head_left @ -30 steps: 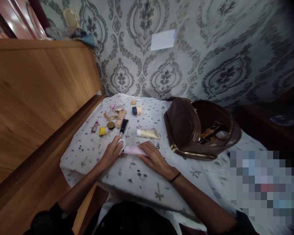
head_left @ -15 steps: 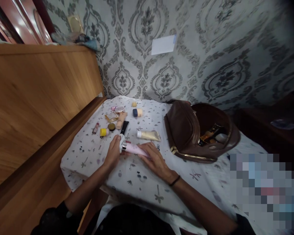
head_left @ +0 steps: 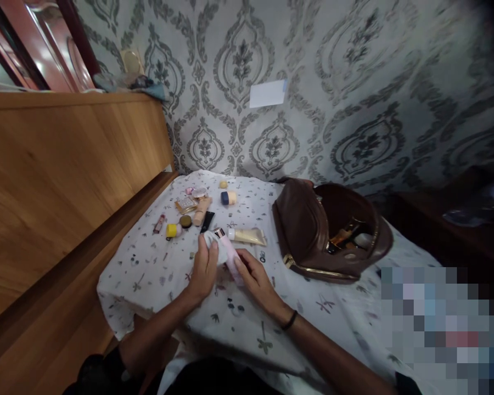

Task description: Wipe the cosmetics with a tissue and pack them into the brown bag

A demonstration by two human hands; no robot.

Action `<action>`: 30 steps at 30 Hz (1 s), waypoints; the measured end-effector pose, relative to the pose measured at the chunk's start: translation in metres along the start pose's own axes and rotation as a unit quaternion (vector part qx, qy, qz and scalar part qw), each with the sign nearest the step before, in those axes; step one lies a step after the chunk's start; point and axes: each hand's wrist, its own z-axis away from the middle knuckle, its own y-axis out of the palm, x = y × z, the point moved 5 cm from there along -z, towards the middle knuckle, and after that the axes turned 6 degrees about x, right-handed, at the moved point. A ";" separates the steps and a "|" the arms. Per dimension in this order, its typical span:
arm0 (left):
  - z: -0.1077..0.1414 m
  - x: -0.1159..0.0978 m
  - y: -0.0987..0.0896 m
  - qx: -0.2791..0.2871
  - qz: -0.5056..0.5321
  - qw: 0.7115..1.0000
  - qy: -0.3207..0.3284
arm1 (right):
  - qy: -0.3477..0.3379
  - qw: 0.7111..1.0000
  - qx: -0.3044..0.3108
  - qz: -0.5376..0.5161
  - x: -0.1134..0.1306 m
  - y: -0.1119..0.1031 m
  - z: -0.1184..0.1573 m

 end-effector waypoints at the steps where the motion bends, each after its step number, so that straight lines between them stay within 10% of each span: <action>1: 0.002 0.002 0.007 0.012 0.002 1.000 -0.009 | -0.005 1.000 -0.012 0.003 -0.001 -0.001 0.000; 6: 0.007 0.000 0.029 0.079 0.043 0.995 0.043 | -0.021 0.998 -0.049 0.029 -0.014 -0.007 0.000; 14: -0.006 -0.014 0.005 0.131 0.057 0.983 0.116 | -0.043 0.995 -0.029 0.085 -0.007 -0.008 -0.003; 23: -0.007 -0.019 -0.034 0.452 -0.202 0.856 0.151 | 0.022 0.995 0.078 -0.051 -0.029 -0.005 -0.005; 30: -0.006 -0.002 -0.033 0.271 -0.276 0.913 0.131 | 0.037 0.985 0.153 0.078 -0.031 -0.003 -0.003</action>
